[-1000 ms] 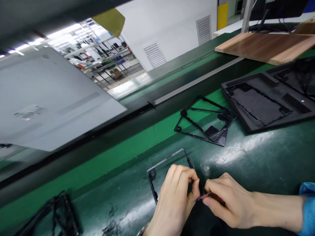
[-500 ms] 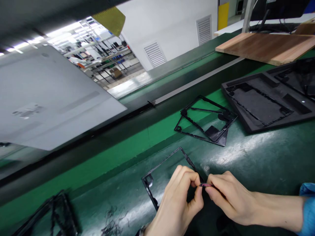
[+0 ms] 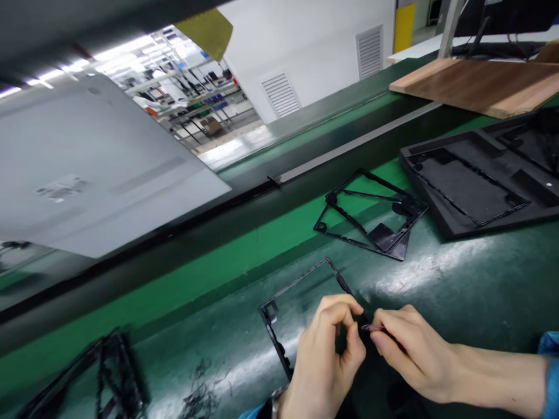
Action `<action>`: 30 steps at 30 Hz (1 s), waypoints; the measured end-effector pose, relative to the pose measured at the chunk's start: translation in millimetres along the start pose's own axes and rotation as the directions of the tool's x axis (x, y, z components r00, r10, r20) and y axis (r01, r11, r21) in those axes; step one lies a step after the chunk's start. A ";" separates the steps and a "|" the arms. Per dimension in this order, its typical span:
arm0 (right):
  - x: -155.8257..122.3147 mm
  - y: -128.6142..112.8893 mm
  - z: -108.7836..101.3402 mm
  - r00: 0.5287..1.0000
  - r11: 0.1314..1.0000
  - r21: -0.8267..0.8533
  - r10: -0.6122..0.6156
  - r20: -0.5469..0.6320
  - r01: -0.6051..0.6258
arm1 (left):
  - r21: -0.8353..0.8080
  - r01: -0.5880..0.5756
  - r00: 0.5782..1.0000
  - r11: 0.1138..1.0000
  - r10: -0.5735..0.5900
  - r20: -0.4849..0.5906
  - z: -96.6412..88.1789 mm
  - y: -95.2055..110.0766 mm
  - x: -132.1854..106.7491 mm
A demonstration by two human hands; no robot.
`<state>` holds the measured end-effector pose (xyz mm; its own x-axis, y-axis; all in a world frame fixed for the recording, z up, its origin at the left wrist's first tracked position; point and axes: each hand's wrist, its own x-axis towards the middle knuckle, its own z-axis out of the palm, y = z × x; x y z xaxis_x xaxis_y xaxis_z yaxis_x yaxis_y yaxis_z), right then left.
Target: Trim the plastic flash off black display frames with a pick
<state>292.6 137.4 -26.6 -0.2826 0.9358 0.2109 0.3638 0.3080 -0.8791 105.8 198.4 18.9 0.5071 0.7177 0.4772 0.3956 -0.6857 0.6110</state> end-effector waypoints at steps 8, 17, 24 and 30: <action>-0.9 4.1 2.3 0.999 1.000 -0.005 0.012 -0.030 -0.012 | -0.073 0.040 0.999 0.997 -0.042 -0.029 9.9 4.5 -4.1; 2.4 -0.4 -3.0 0.995 0.991 0.110 0.081 -0.064 -0.074 | -0.111 0.207 0.978 0.972 -0.205 0.027 -0.6 -1.5 0.6; 5.9 0.9 -4.7 0.997 0.937 -0.343 0.045 -0.056 -0.061 | -0.014 0.249 0.939 0.968 -0.238 0.248 -2.9 -16.7 -1.2; 13.4 0.3 -18.5 0.977 0.961 -0.274 -0.042 -0.211 -0.018 | 0.128 0.132 0.919 0.983 -0.169 0.355 -3.6 -32.8 2.0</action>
<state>305.4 153.2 -16.1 -0.1042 0.9372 0.3328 0.5983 0.3264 -0.7318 91.1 222.7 2.1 0.6710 0.7331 0.1110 0.5537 -0.5950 0.5826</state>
